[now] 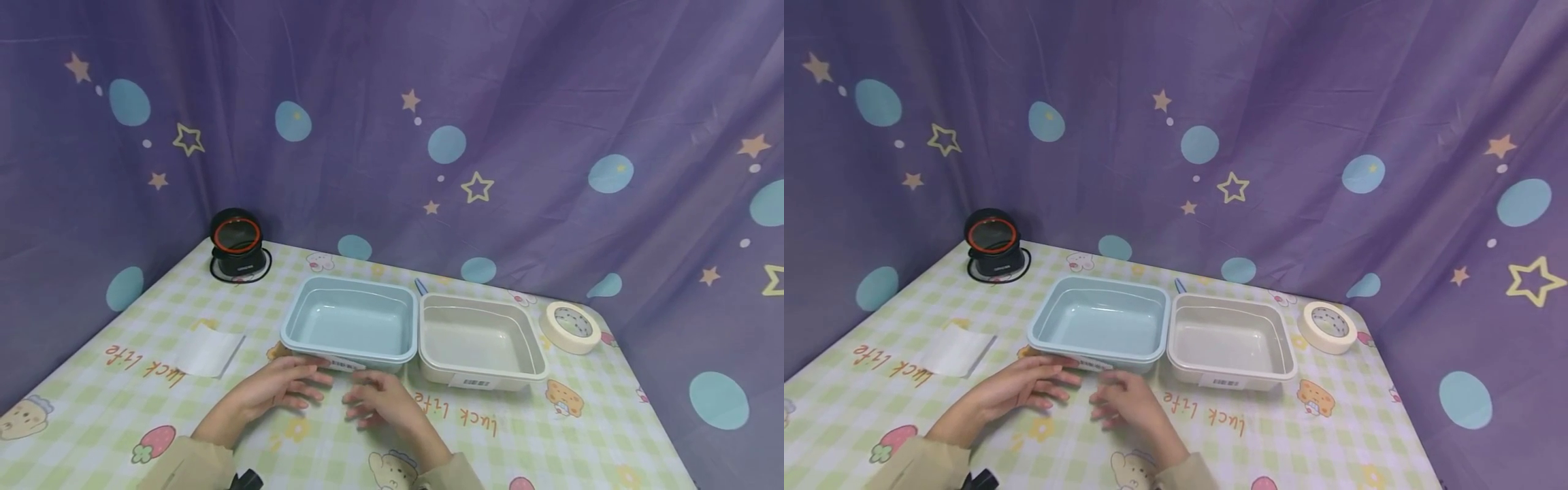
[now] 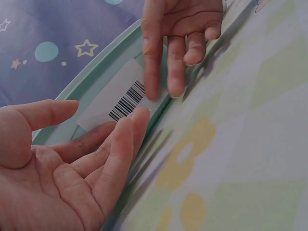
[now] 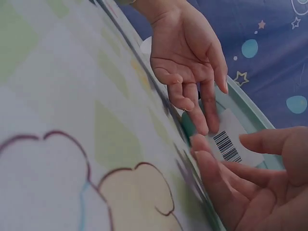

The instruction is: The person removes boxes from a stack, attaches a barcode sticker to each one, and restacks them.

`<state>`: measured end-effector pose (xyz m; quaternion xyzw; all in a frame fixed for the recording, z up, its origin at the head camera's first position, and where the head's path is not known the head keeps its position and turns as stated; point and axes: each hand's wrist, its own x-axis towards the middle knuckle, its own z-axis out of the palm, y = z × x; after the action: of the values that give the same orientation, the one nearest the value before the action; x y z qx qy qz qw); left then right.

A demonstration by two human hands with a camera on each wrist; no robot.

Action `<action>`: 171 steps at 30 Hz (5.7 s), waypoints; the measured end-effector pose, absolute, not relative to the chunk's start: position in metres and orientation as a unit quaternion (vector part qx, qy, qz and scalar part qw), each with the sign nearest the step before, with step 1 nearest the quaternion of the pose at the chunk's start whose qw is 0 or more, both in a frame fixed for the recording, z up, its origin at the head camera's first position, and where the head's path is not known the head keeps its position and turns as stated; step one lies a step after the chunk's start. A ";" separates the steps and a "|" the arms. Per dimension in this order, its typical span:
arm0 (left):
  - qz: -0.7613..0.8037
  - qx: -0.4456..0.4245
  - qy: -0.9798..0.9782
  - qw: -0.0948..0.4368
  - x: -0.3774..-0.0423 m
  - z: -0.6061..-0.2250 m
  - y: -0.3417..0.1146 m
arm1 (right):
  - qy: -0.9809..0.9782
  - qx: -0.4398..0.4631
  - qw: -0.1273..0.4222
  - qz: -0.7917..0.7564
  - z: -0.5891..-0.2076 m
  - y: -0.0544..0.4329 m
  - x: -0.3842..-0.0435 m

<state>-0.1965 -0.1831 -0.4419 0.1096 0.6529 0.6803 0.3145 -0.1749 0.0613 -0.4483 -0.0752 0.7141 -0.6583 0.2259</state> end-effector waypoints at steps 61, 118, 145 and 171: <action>0.672 0.085 0.672 0.301 -0.195 -0.449 -0.181 | 0.648 -0.057 0.241 -0.720 -0.463 0.072 -0.188; 0.710 0.129 0.608 0.333 -0.200 -0.451 -0.165 | 0.751 -0.270 0.098 -0.595 -0.379 0.229 -0.182; 0.595 0.143 0.790 0.018 -0.215 -0.377 -0.233 | 0.667 -0.173 0.325 -0.648 -0.458 0.246 -0.176; 0.502 0.105 0.844 0.159 -0.240 -0.393 -0.231 | 0.780 0.013 0.182 -0.598 -0.438 0.339 -0.169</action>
<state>-0.2397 -0.2314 -0.3933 0.1046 0.8437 0.5020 0.1586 -0.1694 0.3389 -0.4383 0.0129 0.7801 -0.5985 0.1819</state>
